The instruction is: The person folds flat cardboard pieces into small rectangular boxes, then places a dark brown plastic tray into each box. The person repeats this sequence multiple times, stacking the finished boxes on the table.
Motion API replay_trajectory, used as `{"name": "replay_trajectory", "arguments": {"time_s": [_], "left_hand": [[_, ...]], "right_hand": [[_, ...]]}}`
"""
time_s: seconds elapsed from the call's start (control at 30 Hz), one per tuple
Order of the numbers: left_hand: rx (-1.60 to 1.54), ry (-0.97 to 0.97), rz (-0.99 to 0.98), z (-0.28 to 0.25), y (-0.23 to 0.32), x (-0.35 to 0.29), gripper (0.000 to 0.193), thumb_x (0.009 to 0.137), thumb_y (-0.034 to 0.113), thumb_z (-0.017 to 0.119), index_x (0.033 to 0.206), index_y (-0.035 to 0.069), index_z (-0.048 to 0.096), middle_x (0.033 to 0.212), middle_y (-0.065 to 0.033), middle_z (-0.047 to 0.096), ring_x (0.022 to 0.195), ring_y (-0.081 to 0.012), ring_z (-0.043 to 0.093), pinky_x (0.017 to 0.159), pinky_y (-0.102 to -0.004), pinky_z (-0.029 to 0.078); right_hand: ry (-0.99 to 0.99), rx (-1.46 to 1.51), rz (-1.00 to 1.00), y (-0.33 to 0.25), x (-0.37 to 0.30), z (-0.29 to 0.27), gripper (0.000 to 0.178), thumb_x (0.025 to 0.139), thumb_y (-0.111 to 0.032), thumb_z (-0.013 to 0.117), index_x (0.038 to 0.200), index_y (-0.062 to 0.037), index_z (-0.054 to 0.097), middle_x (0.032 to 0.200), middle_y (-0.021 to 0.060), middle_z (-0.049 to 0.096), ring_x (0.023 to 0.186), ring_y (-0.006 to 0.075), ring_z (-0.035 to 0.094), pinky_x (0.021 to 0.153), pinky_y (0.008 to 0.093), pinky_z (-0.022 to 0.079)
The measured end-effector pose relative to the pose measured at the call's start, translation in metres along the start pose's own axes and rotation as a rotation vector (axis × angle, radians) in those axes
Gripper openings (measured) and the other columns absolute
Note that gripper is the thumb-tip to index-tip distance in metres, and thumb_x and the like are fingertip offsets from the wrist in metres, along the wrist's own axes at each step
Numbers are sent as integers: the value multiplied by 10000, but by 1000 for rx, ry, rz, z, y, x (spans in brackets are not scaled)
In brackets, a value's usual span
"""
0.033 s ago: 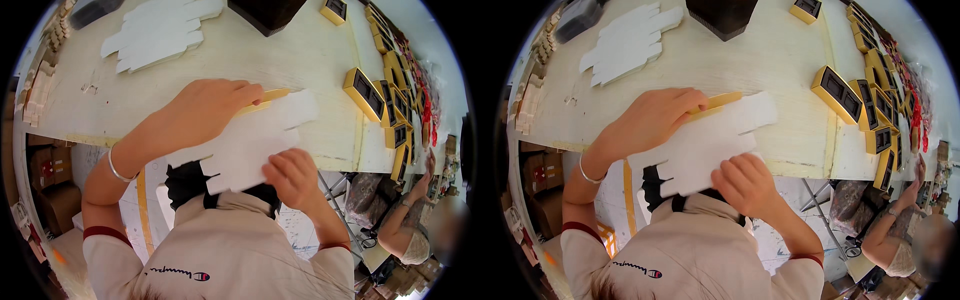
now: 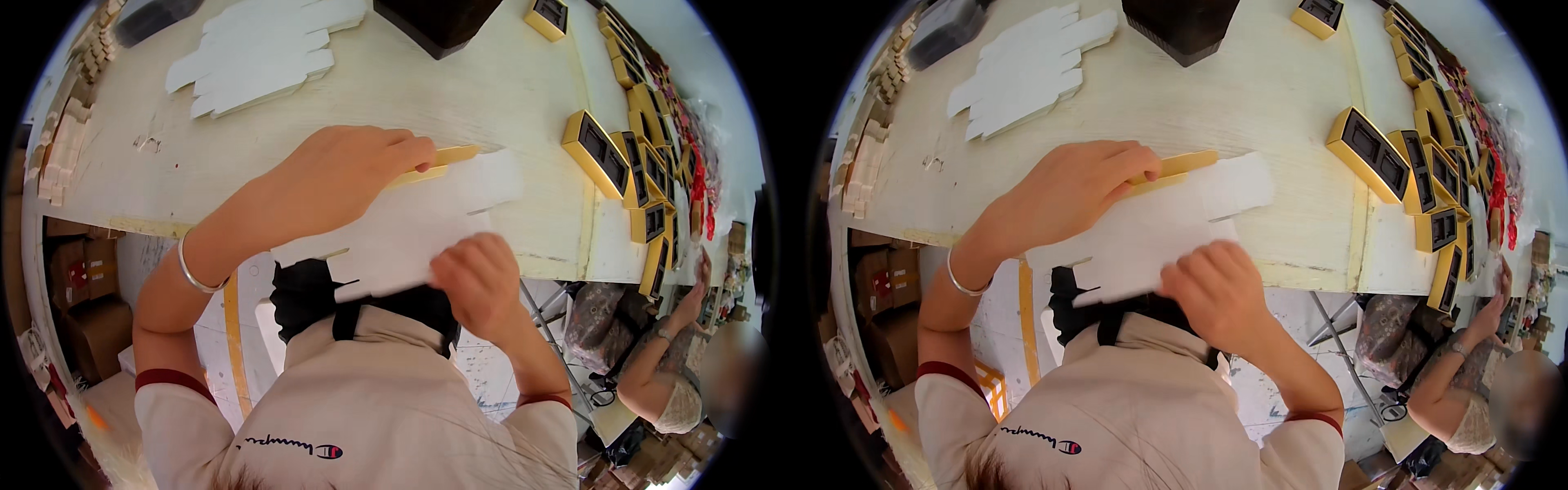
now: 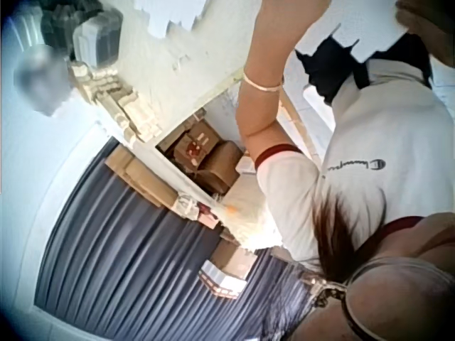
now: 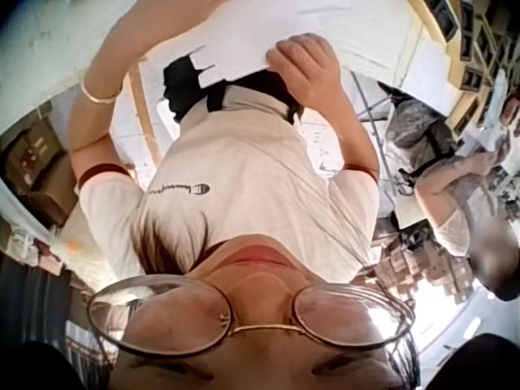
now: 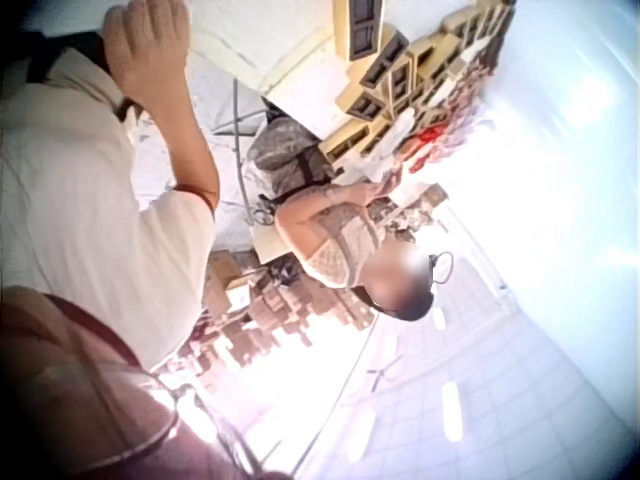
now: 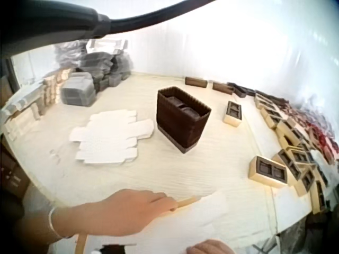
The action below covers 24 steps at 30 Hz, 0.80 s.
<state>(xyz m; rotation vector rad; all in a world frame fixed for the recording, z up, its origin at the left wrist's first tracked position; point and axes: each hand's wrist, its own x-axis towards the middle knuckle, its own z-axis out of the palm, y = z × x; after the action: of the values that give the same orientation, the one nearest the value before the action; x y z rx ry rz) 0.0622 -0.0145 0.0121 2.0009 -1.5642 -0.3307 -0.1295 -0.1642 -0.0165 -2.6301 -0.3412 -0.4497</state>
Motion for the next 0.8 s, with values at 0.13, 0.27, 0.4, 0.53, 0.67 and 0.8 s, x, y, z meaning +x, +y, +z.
{"name": "replay_trajectory", "arguments": {"time_s": [0.13, 0.27, 0.4, 0.53, 0.67, 0.8], "left_hand": [[40, -19, 43, 1, -2, 2, 121, 844, 41, 570, 959, 77, 571, 876, -70, 608, 799, -285, 586, 665, -359, 470], [41, -12, 82, 3, -9, -3, 101, 841, 56, 586, 938, 81, 574, 835, -68, 598, 770, -283, 575, 655, -364, 464], [-13, -99, 89, 5, -5, -5, 100, 841, 64, 597, 936, 77, 573, 805, -70, 589, 752, -278, 570, 636, -361, 460], [-11, -91, 128, 5, -3, -4, 103, 836, 60, 604, 931, 84, 570, 800, -63, 587, 751, -265, 573, 624, -353, 462], [39, -57, 175, 6, -3, -4, 123, 821, 67, 625, 927, 87, 567, 810, -53, 587, 751, -254, 572, 626, -345, 467], [44, -117, 60, 1, 1, -11, 180, 806, 166, 683, 930, 84, 582, 856, -45, 591, 797, -251, 577, 654, -345, 472]], "right_hand": [[59, -35, 70, 5, 38, 8, 240, 760, -112, 693, 961, -36, 585, 991, 126, 573, 894, 284, 570, 805, 380, 463], [11, -106, -158, 3, 25, 12, 328, 768, -161, 686, 1041, -6, 591, 1087, 151, 531, 980, 298, 541, 869, 417, 447], [27, -194, -210, -15, 8, 18, 355, 756, -119, 657, 1080, 20, 617, 950, 118, 528, 856, 241, 539, 736, 346, 470], [-102, 37, -58, -9, 25, 8, 163, 759, -80, 627, 913, -28, 620, 861, 75, 545, 770, 231, 557, 617, 342, 464], [-261, 249, 86, 8, 52, 3, 74, 817, -68, 621, 819, -32, 557, 816, 95, 582, 766, 278, 591, 592, 388, 461], [-294, 316, 84, 8, 56, -1, 106, 851, -95, 634, 848, -33, 549, 778, 112, 572, 745, 302, 585, 591, 394, 458]]}}
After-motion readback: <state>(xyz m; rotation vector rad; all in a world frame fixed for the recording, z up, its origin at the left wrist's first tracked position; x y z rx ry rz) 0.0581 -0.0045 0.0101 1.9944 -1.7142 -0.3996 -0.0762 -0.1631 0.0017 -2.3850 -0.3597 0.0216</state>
